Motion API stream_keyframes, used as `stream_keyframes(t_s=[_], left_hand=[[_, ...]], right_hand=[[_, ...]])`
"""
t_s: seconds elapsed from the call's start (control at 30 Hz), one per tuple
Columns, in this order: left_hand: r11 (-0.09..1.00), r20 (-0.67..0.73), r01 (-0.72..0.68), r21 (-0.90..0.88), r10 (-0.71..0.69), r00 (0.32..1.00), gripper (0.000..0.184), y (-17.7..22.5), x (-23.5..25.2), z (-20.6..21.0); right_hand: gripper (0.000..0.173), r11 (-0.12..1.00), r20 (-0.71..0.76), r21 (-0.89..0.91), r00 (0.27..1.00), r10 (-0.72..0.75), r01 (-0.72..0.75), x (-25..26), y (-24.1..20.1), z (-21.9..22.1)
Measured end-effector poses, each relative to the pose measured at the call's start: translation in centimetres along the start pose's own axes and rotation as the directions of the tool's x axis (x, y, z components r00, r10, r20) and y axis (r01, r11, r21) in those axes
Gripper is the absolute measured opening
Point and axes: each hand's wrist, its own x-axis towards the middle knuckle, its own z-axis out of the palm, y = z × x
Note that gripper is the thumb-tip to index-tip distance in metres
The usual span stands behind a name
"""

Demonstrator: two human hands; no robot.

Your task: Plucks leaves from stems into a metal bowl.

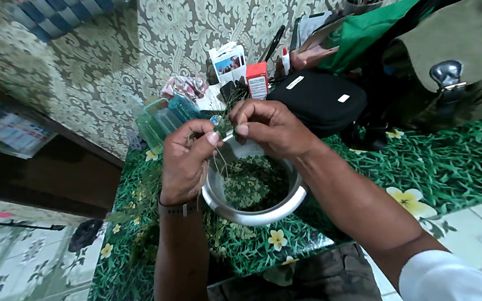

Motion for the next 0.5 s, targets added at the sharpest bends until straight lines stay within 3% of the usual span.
stream_keyframes(t_s=[0.17,0.27,0.5], left_hand=[[1.000,0.026,-0.011,0.010,0.011,1.000,0.005,0.2,0.0,0.3],[0.998,0.017,-0.012,0.067,0.011,1.000,0.006,0.2,-0.1,0.7],[0.998,-0.021,-0.001,0.062,0.002,1.000,0.003,0.1,0.1,0.4]], right_hand=[[0.015,0.997,0.038,-0.040,0.997,0.061,-0.060,0.0,-0.6,0.6],[0.005,0.995,0.003,-0.067,0.997,0.079,-0.078,-0.1,-0.6,1.0],[0.009,0.990,0.012,-0.097,0.994,0.106,-0.104,-0.1,-0.8,0.1]])
